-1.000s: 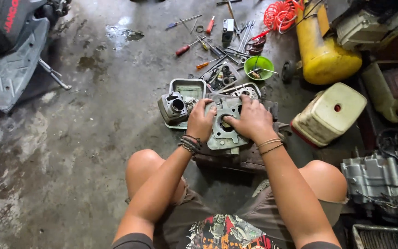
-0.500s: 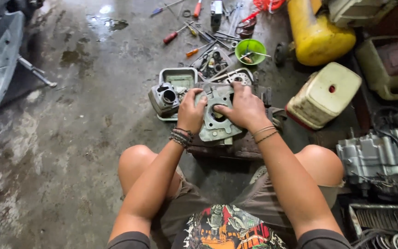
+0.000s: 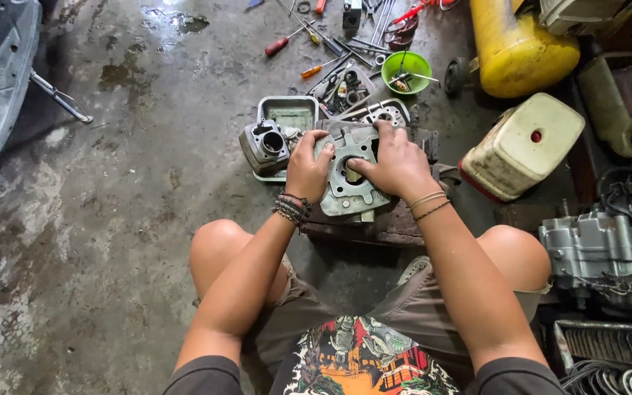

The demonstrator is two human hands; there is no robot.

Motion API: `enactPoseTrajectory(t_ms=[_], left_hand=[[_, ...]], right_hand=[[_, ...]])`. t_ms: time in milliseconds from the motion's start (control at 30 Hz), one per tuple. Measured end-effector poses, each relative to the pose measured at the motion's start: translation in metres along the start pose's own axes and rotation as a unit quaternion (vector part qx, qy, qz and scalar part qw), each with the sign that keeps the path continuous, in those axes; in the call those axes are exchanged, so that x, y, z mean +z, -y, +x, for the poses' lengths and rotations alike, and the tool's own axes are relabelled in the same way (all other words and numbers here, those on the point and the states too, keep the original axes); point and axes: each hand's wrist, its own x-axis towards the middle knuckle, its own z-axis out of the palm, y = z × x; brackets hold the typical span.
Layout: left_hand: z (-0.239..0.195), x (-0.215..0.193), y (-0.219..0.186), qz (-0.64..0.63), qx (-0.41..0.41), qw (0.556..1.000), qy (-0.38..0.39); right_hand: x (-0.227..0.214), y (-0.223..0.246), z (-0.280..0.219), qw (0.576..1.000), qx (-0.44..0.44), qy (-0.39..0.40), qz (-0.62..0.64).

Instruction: The person sits on the floor and cleans a metallic engine cylinder head using a small brush and a cloth. They scrub the internal surfaces and wipe the exterior, then place the part into a metal tray.

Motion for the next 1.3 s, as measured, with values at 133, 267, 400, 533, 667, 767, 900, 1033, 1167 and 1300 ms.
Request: enactPoseTrajectory(t_ms=[133,267,400,533,667,767,900,1033,1167,1300], left_hand=[[-0.0001,0.0002,-0.0019,-0.001,0.004,1.0,0.001],[-0.0002,-0.0006,-0.0031,-0.005,0.001,1.0,0.001],[-0.0007,-0.0017,-0.0063,-0.002,-0.002,1.0,0.004],[0.0008,0.0004,-0.0027,-0.005,-0.007,1.0,0.003],[0.0004,-0.0014,-0.0021,-0.008,-0.009,1.0,0.008],[-0.0005,-0.0017,-0.004,-0.007,-0.005,1.0,0.009],[0.0006,-0.0015,-0.0036,-0.005,0.001,1.0,0.007],[0.0001,-0.0015,-0.0037,-0.008,0.0,1.0,0.01],[0.0003,-0.0013,-0.0023,-0.008,0.001,1.0,0.009],[0.0001,-0.0019,-0.0026,-0.008,0.0,1.0,0.01]], right_hand=[[0.0027,-0.0039,-0.0016,1.0,-0.003,-0.005,0.016],[0.0006,-0.001,-0.0052,0.999,-0.006,-0.008,0.037],[0.004,-0.0042,-0.0036,0.999,-0.008,-0.015,0.046],[0.0046,-0.0047,-0.0039,0.998,-0.013,-0.02,0.05],[0.0041,-0.0048,-0.0053,0.998,-0.014,-0.02,0.06],[0.0048,-0.0065,-0.0057,0.998,-0.014,-0.023,0.064],[0.0056,-0.0074,-0.0049,0.997,-0.014,-0.027,0.066],[0.0054,-0.0069,-0.0057,0.997,-0.014,-0.027,0.065],[0.0062,-0.0074,-0.0048,0.997,-0.013,-0.029,0.065],[0.0082,-0.0092,-0.0033,0.997,-0.017,-0.031,0.068]])
